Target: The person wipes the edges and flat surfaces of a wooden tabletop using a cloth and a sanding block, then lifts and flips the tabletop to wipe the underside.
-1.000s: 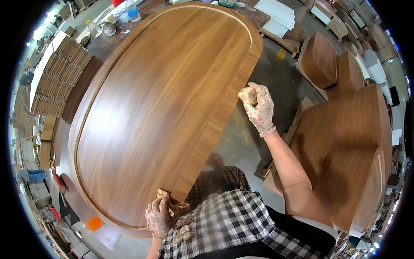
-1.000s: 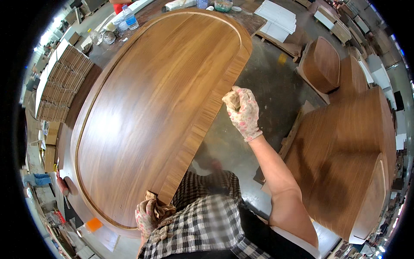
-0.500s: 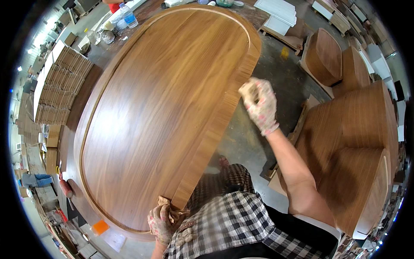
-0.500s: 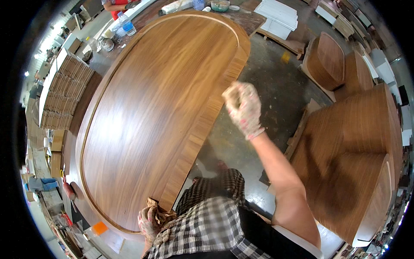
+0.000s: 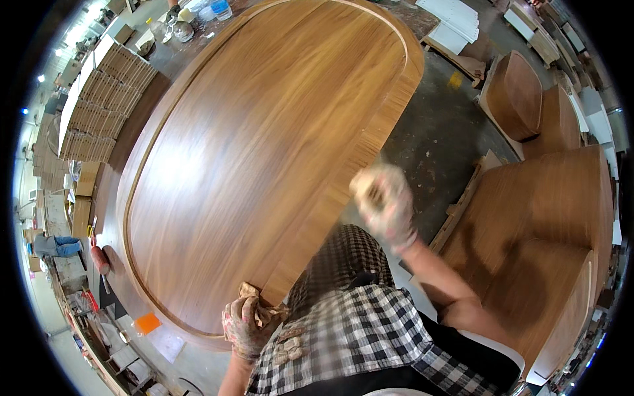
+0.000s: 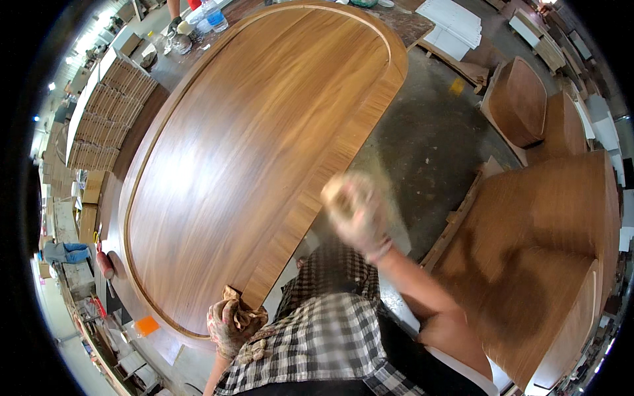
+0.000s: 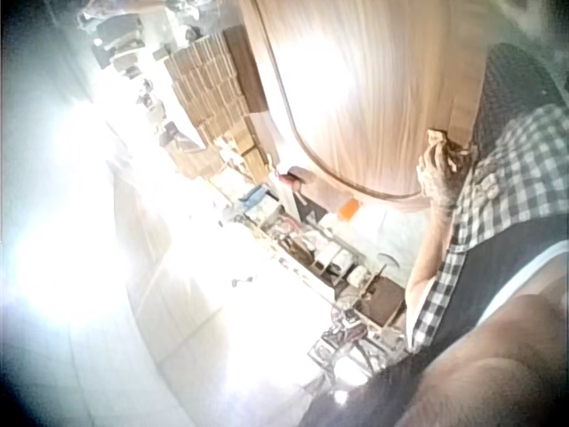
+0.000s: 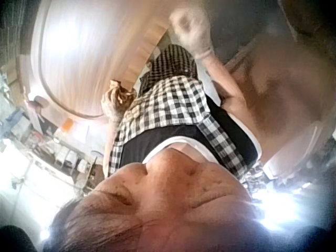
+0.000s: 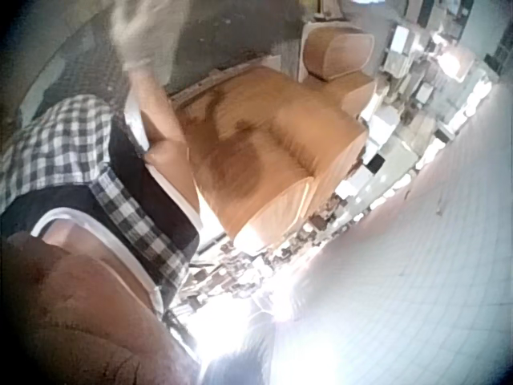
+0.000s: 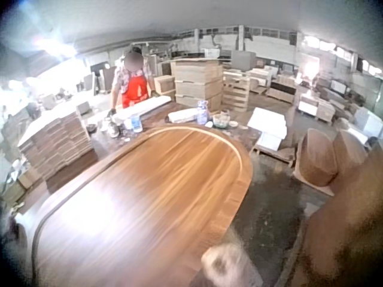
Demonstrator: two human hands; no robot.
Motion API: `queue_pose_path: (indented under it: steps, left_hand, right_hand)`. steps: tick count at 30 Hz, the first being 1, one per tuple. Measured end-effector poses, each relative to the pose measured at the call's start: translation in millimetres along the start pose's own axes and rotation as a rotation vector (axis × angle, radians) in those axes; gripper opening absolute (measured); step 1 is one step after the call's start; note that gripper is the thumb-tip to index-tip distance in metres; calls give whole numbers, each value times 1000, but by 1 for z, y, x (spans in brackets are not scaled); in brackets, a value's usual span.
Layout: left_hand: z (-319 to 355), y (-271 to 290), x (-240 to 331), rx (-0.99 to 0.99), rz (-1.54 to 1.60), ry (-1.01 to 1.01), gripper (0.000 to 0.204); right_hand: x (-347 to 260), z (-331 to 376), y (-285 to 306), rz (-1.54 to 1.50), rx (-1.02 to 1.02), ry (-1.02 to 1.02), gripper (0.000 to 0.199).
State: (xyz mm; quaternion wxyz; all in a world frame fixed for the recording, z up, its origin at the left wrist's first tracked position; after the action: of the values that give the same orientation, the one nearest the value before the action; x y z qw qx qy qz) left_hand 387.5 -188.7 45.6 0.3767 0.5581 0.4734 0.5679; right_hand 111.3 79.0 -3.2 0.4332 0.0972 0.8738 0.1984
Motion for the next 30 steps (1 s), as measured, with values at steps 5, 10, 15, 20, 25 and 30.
queue_pose_path:
  steps: [5, 10, 15, 20, 25, 30]
  left_hand:
    - [1, -2, -2, 48, 29, -16, 71]
    - [2, -5, -16, 45, 51, -100, 66]
    - [18, -4, -37, 31, 148, -185, 48]
    - [45, 5, -60, 5, 126, -246, 44]
    - [59, 17, -72, 16, 106, -258, 48]
    - [56, 16, -67, 70, 121, -244, 50]
  right_hand:
    - [-63, 56, -24, -203, -223, 98, 34]
    - [-49, 9, -16, 18, 87, -119, 29]
    - [-117, 137, -65, -314, -190, -216, 34]
    - [-148, 125, -66, 58, -125, 91, 38]
    - [-85, 83, -46, 389, 65, 146, 32]
    - [-77, 34, -33, 285, 320, -66, 19]
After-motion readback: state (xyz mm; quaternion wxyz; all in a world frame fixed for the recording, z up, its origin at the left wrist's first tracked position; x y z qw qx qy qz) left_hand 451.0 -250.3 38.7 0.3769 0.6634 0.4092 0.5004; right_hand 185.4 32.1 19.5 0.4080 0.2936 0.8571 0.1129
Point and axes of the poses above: each hand's wrist, its own z-axis away from the middle knuckle, its own y-axis out of the back of the hand, x = y × z, the point moved 1 cm from there along -z, towards the middle knuckle, and after that the axes turned 2 degrees about x, right-handed, at the moved point
